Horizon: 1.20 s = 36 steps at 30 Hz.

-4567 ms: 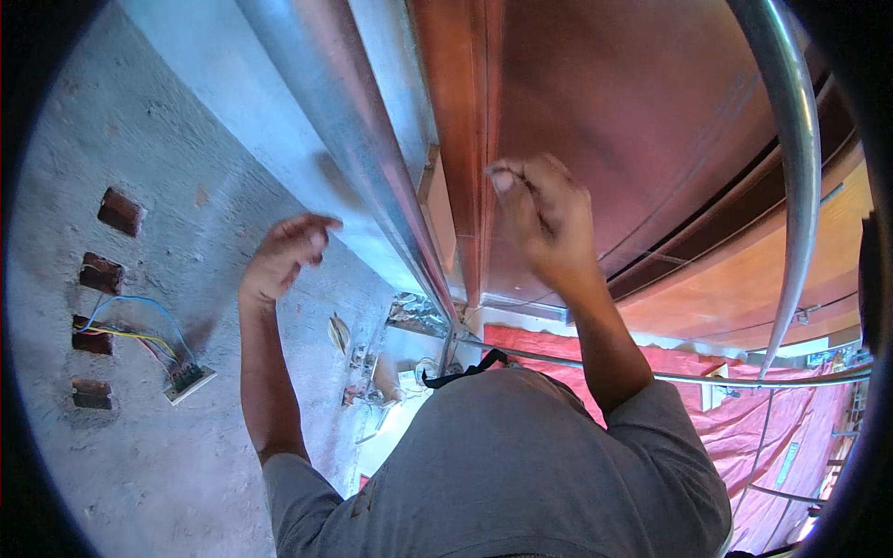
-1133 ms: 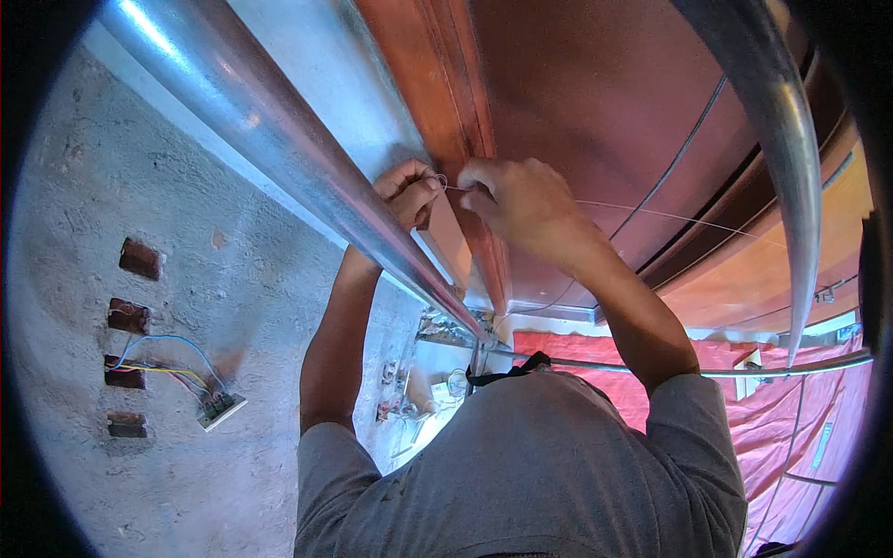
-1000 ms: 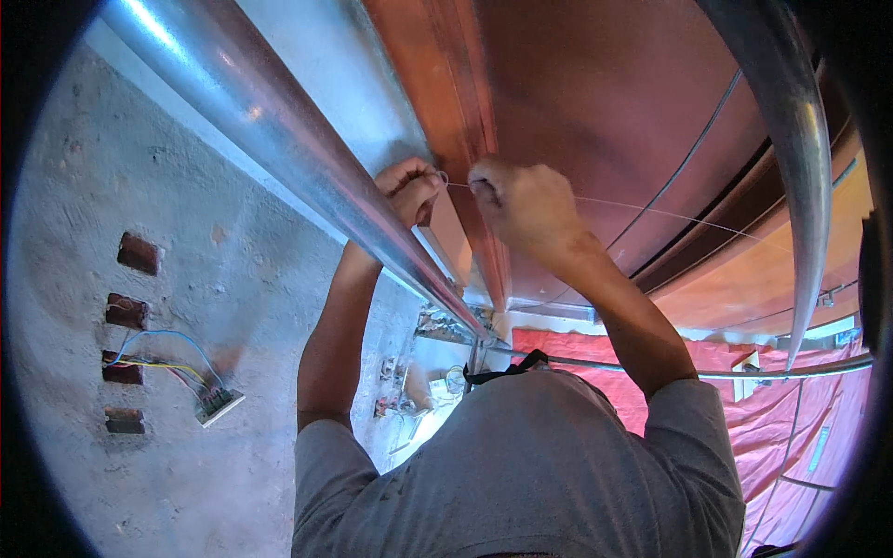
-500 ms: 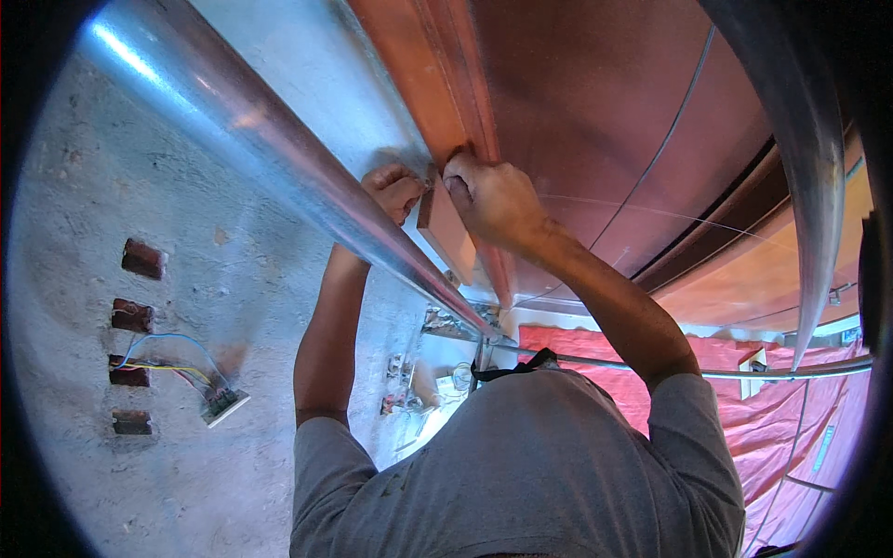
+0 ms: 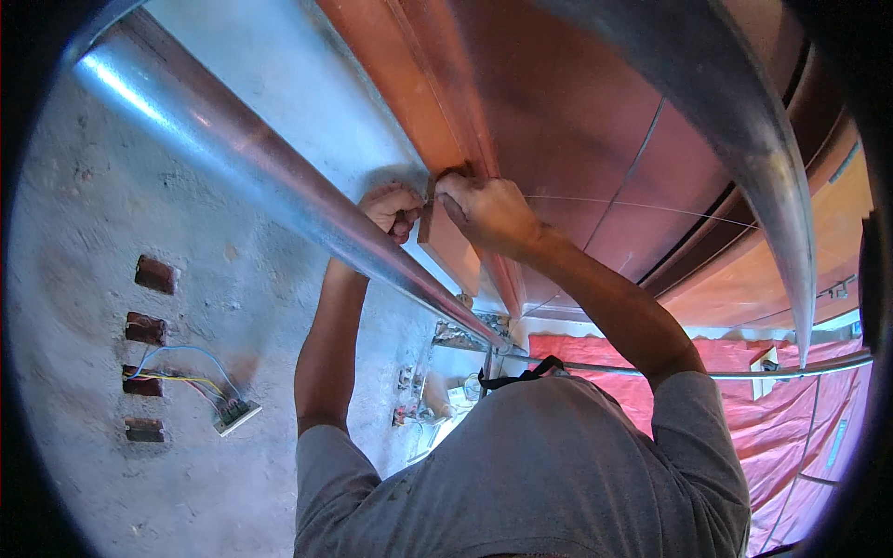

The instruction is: The person installs a piece of wood trim around a door frame using adhesive and a string line for alignment, then picks up a hammer and prepares a drill.

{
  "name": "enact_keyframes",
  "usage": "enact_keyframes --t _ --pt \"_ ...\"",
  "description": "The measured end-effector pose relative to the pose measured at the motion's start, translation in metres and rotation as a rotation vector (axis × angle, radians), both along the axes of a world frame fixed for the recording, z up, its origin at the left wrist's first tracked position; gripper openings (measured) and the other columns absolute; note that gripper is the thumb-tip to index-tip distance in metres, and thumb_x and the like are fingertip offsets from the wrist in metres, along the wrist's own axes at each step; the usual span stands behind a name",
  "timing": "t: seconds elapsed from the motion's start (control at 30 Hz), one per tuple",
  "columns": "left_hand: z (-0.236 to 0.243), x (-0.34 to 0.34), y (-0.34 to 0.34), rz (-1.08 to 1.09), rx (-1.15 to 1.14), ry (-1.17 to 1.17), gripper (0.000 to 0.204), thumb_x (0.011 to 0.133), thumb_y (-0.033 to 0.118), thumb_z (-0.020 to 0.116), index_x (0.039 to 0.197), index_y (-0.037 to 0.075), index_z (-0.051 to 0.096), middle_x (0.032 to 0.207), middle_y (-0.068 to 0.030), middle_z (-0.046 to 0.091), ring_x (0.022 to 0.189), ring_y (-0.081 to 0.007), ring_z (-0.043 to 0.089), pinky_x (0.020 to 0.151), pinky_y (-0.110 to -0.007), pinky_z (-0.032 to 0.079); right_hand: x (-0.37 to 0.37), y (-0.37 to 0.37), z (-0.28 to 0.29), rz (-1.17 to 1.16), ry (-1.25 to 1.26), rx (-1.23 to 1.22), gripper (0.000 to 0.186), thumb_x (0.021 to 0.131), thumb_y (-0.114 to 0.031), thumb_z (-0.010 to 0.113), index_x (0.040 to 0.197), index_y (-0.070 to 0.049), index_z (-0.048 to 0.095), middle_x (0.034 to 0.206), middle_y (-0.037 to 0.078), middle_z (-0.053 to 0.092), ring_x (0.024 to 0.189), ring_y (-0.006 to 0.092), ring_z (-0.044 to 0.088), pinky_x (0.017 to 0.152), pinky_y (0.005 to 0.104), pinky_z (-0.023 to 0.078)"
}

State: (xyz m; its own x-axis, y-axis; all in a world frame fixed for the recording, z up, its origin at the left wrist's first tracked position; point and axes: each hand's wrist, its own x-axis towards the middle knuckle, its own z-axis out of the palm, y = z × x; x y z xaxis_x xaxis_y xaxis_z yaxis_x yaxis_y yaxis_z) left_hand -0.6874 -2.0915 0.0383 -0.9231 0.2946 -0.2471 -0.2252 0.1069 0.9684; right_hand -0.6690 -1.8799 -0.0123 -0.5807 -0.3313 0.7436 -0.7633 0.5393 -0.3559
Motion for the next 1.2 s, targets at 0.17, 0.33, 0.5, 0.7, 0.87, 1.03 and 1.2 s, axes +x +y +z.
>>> enact_keyframes --t 0.17,0.33,0.5,0.7,0.87,1.03,1.2 --pt "0.004 0.007 0.008 0.06 -0.184 0.076 0.013 0.089 0.014 0.063 0.078 0.014 0.057 0.066 0.005 0.051 0.05 -0.0034 0.041 0.044 -0.02 0.033 -0.002 -0.001 -0.002 -0.018 -0.005 0.019 0.013 0.095 -0.015 0.064 0.102 -0.005 0.06 0.078 0.019 0.068 0.072 0.0346 0.071 0.061 0.0446 0.057" --pt "0.004 0.0 0.003 0.012 -0.174 0.016 0.014 0.088 0.015 0.064 0.076 0.014 0.058 0.064 0.0049 0.051 0.048 -0.0035 0.04 0.042 -0.022 0.031 0.001 -0.001 0.0 -0.037 -0.029 0.047 0.013 0.095 -0.014 0.064 0.101 -0.003 0.059 0.079 0.018 0.068 0.072 0.0341 0.072 0.06 0.0443 0.057" --pt "0.002 -0.007 -0.001 -0.043 -0.138 -0.019 0.017 0.088 0.017 0.066 0.075 0.014 0.057 0.063 0.0045 0.051 0.046 -0.0041 0.04 0.04 -0.022 0.028 -0.002 -0.001 -0.004 -0.025 -0.06 0.088 0.014 0.094 -0.013 0.064 0.101 -0.002 0.06 0.08 0.019 0.069 0.074 0.0341 0.072 0.062 0.0439 0.058" --pt "0.004 -0.005 0.002 -0.022 -0.14 -0.05 0.018 0.089 0.02 0.068 0.076 0.014 0.056 0.063 0.0041 0.05 0.045 -0.0046 0.038 0.039 -0.022 0.028 -0.003 0.0 -0.008 -0.023 -0.069 0.079 0.014 0.095 -0.014 0.064 0.101 -0.002 0.06 0.08 0.02 0.069 0.073 0.0344 0.072 0.063 0.0443 0.059" --pt "-0.009 -0.013 -0.013 -0.148 -0.038 -0.082 0.017 0.089 0.022 0.068 0.08 0.014 0.056 0.065 0.0031 0.05 0.045 -0.0051 0.037 0.04 -0.022 0.029 0.003 -0.004 0.0 -0.035 -0.107 0.058 0.013 0.094 -0.014 0.06 0.094 -0.001 0.062 0.076 0.023 0.068 0.075 0.0387 0.072 0.064 0.049 0.058" --pt "-0.006 -0.003 -0.005 -0.127 -0.173 0.125 0.022 0.087 0.023 0.069 0.071 0.015 0.056 0.06 0.0048 0.047 0.049 -0.0052 0.039 0.045 -0.023 0.031 0.006 -0.001 -0.001 -0.017 -0.045 -0.009 0.015 0.094 -0.013 0.066 0.105 -0.004 0.061 0.082 0.02 0.07 0.074 0.0346 0.072 0.062 0.0439 0.058" --pt "0.002 0.003 0.003 -0.015 -0.145 -0.006 0.022 0.087 0.025 0.069 0.072 0.014 0.057 0.062 0.0049 0.046 0.05 -0.0052 0.038 0.046 -0.023 0.031 0.007 -0.001 0.001 0.064 0.003 0.016 0.021 0.094 -0.01 0.065 0.113 -0.004 0.062 0.086 0.02 0.071 0.077 0.0344 0.073 0.064 0.0435 0.059"
